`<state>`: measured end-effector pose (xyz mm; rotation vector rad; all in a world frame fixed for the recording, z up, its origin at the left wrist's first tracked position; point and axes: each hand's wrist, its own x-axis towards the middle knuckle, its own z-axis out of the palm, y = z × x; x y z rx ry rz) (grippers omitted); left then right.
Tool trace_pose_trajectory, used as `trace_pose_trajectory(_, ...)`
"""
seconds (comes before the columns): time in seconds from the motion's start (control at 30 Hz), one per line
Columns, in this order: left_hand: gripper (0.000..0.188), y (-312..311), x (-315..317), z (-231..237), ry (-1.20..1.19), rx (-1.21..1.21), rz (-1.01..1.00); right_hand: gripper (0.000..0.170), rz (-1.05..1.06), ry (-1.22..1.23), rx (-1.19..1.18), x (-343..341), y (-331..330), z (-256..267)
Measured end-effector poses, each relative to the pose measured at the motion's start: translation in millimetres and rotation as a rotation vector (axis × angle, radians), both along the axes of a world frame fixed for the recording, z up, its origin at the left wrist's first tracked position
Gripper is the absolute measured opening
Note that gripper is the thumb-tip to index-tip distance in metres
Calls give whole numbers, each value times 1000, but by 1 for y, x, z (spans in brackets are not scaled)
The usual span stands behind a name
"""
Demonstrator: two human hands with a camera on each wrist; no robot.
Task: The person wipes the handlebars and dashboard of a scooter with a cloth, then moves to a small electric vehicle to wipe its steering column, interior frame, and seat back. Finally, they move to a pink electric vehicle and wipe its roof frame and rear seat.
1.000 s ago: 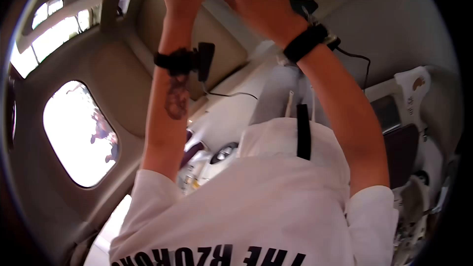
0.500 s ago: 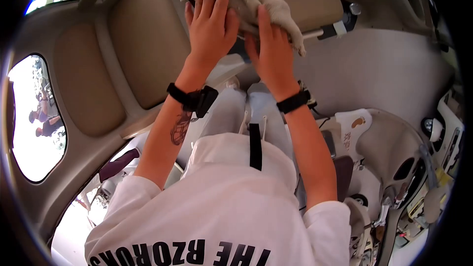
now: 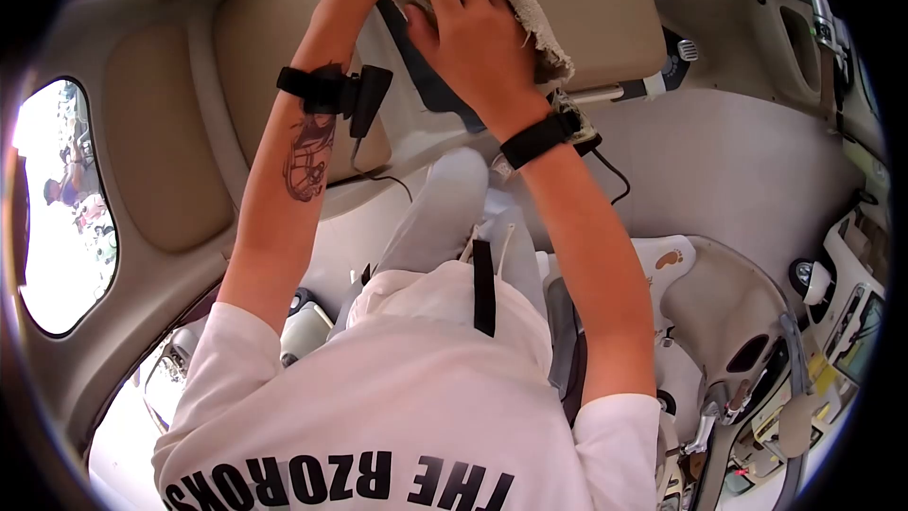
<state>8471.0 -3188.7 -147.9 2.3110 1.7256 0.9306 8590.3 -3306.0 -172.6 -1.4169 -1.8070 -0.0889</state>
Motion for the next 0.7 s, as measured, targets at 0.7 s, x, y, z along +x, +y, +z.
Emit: trace_pose_trajectory(0.7,69,-1,3,4,12,-41,13,54,34,378,-467,6,-13,19)
